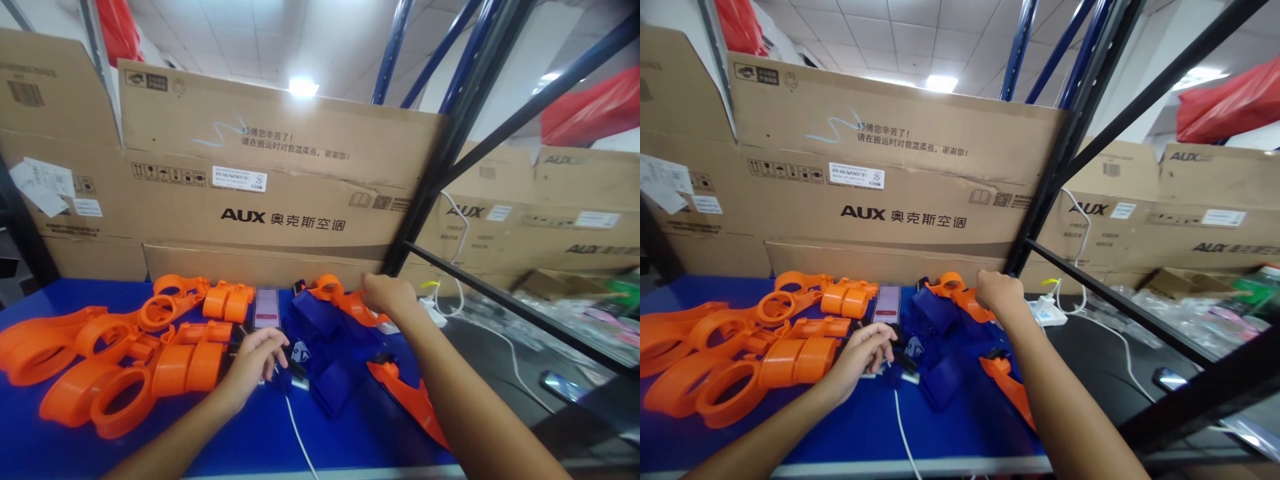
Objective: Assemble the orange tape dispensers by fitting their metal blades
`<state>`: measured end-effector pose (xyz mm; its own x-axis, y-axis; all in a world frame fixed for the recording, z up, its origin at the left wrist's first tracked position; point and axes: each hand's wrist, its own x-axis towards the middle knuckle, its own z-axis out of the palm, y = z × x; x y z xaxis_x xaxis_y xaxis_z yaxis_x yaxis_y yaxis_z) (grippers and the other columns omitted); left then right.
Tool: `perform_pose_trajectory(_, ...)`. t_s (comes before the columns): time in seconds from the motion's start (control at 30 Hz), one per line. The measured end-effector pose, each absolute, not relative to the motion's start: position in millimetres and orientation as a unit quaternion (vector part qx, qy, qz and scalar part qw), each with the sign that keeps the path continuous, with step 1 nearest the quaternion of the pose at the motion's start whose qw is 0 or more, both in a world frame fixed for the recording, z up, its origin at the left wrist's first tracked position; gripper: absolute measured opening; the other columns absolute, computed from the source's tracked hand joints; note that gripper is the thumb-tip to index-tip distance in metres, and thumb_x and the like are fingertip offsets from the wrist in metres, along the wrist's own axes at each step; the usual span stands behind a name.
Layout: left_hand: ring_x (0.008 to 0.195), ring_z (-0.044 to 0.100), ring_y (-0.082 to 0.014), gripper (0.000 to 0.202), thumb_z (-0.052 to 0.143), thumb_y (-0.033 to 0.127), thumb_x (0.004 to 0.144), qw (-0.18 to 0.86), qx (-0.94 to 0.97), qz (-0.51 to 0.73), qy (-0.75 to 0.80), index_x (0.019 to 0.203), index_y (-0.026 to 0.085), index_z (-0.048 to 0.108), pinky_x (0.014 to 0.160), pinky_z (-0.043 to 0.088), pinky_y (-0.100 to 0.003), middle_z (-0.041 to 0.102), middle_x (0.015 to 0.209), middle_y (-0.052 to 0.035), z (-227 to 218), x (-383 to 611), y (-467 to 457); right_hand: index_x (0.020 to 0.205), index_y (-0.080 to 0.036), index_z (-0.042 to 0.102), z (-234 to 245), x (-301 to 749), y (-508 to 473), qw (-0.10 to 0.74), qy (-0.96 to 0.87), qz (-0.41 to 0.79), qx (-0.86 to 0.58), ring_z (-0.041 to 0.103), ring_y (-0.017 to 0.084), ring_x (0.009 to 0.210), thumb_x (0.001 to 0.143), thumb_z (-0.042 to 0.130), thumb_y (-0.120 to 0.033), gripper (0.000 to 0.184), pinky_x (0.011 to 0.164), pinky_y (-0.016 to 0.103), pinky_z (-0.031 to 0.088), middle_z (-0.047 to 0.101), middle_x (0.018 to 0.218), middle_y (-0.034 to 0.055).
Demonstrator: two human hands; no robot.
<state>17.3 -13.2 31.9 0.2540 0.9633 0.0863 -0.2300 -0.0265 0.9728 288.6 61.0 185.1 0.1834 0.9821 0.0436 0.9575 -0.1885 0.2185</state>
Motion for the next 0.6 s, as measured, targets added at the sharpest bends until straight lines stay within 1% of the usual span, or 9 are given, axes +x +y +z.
perform_pose_trajectory(0.07,0.036,0.043,-0.0075,0.037,0.063,0.053,0.086,0.602,0.512,0.497,0.357,0.091,0.017,0.068,0.037,0.024,-0.02,0.069,0.064,-0.0031,31,17,-13,0.125,-0.017,0.064,196,286,51,0.042,0.627,0.109,0.77,0.069,0.036,0.111,0.09,0.055,-0.018,0.036,0.084,0.043,0.052,0.071,0.118,0.0221)
perform_pose_trajectory(0.13,0.037,0.044,-0.0077,0.036,0.065,0.052,0.085,0.605,0.505,0.5,0.36,0.092,0.017,0.068,0.037,0.025,-0.02,0.069,0.066,-0.0029,31,16,-13,0.123,-0.019,0.062,208,279,38,-0.017,0.622,0.147,0.769,0.07,0.036,0.107,0.091,0.053,-0.023,0.033,0.082,0.043,0.051,0.072,0.115,0.0197)
perform_pose_trajectory(0.2,0.04,0.048,-0.0087,0.036,0.066,0.051,0.085,0.605,0.496,0.51,0.359,0.096,0.017,0.069,0.038,0.028,-0.02,0.07,0.069,-0.0036,32,15,-13,0.119,-0.019,0.062,222,268,21,-0.069,0.623,0.181,0.758,0.071,0.037,0.1,0.09,0.054,-0.026,0.031,0.078,0.042,0.05,0.073,0.11,0.0178)
perform_pose_trajectory(0.27,0.049,0.056,-0.0114,0.039,0.068,0.05,0.084,0.603,0.484,0.529,0.349,0.105,0.016,0.07,0.042,0.035,-0.021,0.073,0.078,-0.0065,33,14,-13,0.116,-0.019,0.061,234,253,4,-0.121,0.635,0.203,0.735,0.07,0.034,0.094,0.088,0.058,-0.031,0.031,0.075,0.039,0.049,0.072,0.107,0.017)
perform_pose_trajectory(0.33,0.064,0.064,-0.016,0.046,0.07,0.048,0.084,0.602,0.472,0.551,0.335,0.118,0.016,0.069,0.05,0.044,-0.024,0.076,0.094,-0.0119,36,12,-13,0.115,-0.02,0.06,238,235,-11,-0.165,0.655,0.211,0.707,0.069,0.032,0.089,0.086,0.059,-0.032,0.031,0.072,0.036,0.047,0.072,0.103,0.015)
perform_pose_trajectory(0.4,0.082,0.069,-0.0218,0.054,0.071,0.047,0.084,0.603,0.455,0.573,0.318,0.128,0.016,0.065,0.062,0.052,-0.029,0.074,0.113,-0.0165,38,10,-13,0.114,-0.021,0.06,231,215,-22,-0.196,0.687,0.202,0.67,0.068,0.029,0.083,0.086,0.059,-0.034,0.031,0.069,0.035,0.044,0.072,0.1,0.013)
perform_pose_trajectory(0.47,0.096,0.069,-0.0262,0.056,0.072,0.047,0.084,0.608,0.43,0.597,0.299,0.131,0.017,0.064,0.073,0.054,-0.033,0.071,0.124,-0.0174,41,9,-12,0.111,-0.021,0.06,216,196,-30,-0.212,0.73,0.167,0.628,0.068,0.027,0.08,0.085,0.059,-0.035,0.029,0.066,0.033,0.042,0.072,0.099,0.0116)
perform_pose_trajectory(0.53,0.102,0.068,-0.0273,0.053,0.071,0.049,0.085,0.622,0.4,0.613,0.279,0.127,0.018,0.066,0.078,0.055,-0.035,0.071,0.125,-0.0153,43,8,-11,0.106,-0.022,0.061,197,179,-36,-0.221,0.765,0.122,0.593,0.067,0.026,0.08,0.085,0.06,-0.035,0.024,0.063,0.031,0.039,0.072,0.098,0.0106)
perform_pose_trajectory(0.6,0.098,0.069,-0.0258,0.047,0.07,0.052,0.086,0.635,0.368,0.623,0.269,0.119,0.019,0.068,0.077,0.055,-0.034,0.073,0.116,-0.0121,43,8,-10,0.105,-0.022,0.061,180,166,-41,-0.235,0.791,0.072,0.56,0.067,0.026,0.08,0.088,0.059,-0.039,0.023,0.062,0.031,0.038,0.072,0.099,0.0101)
